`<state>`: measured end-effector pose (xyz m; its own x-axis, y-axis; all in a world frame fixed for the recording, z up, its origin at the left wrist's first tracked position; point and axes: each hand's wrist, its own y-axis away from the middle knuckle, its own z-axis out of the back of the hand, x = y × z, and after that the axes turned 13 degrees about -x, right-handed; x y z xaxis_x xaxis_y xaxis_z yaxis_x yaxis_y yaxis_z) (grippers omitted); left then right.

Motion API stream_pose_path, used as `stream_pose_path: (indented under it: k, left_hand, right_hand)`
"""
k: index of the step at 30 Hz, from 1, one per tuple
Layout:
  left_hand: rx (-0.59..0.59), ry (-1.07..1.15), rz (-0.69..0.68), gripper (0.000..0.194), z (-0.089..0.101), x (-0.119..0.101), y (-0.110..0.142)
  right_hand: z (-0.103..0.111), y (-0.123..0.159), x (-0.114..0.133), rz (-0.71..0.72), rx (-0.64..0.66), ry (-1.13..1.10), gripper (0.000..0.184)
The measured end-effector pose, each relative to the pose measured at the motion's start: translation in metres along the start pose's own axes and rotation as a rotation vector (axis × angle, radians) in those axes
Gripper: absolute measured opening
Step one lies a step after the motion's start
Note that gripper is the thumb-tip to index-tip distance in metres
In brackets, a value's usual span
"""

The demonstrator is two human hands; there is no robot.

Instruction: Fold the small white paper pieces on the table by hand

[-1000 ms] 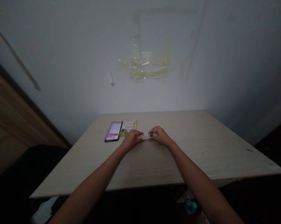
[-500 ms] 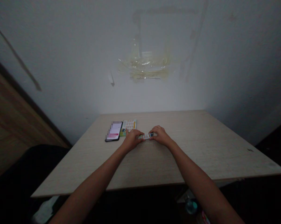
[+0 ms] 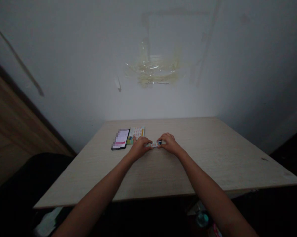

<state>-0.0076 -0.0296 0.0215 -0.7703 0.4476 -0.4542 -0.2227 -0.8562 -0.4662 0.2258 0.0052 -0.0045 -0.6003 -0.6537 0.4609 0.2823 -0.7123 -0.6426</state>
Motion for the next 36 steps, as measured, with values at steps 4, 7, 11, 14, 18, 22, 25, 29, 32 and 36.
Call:
stream_pose_path:
  k: [4, 7, 11, 14, 18, 22, 25, 29, 32, 36]
  left_hand:
    - [-0.025, 0.007, 0.012, 0.032, 0.0, 0.001, 0.0]
    - [-0.033, 0.011, 0.001, 0.031, 0.001, 0.002, 0.0]
    - [-0.056, 0.054, -0.03, 0.02, 0.002, 0.002, -0.001]
    - [-0.063, 0.079, -0.018, 0.012, 0.002, 0.0, -0.002]
    - [-0.052, 0.058, 0.008, 0.01, 0.001, -0.004, -0.002]
    - [-0.054, 0.027, -0.012, 0.013, 0.0, -0.007, -0.003]
    - [-0.063, 0.009, -0.034, 0.014, -0.001, -0.007, -0.003]
    - [-0.069, -0.006, -0.048, 0.014, -0.002, -0.006, -0.004]
    - [-0.075, -0.01, -0.04, 0.014, -0.002, -0.006, -0.004]
    - [-0.108, -0.015, -0.022, 0.016, -0.002, -0.006, -0.002]
  right_hand:
    - [0.0, 0.0, 0.001, 0.008, -0.039, -0.04, 0.031]
    - [0.002, -0.001, 0.003, 0.037, -0.061, -0.076, 0.031]
    - [0.004, -0.002, 0.007, 0.062, -0.044, -0.099, 0.019]
    - [0.003, -0.002, 0.01, 0.056, -0.041, -0.116, 0.016]
    - [0.001, -0.002, 0.011, 0.04, -0.016, -0.121, 0.009]
    - [-0.003, -0.003, 0.011, 0.037, 0.003, -0.083, 0.005]
    - [-0.005, -0.003, 0.01, 0.061, 0.0, -0.057, 0.006]
    - [-0.007, -0.004, 0.008, 0.073, 0.0, -0.011, 0.008]
    - [-0.007, -0.004, 0.008, 0.083, -0.011, 0.008, 0.008]
    - [-0.006, -0.003, 0.009, 0.087, -0.049, 0.006, 0.004]
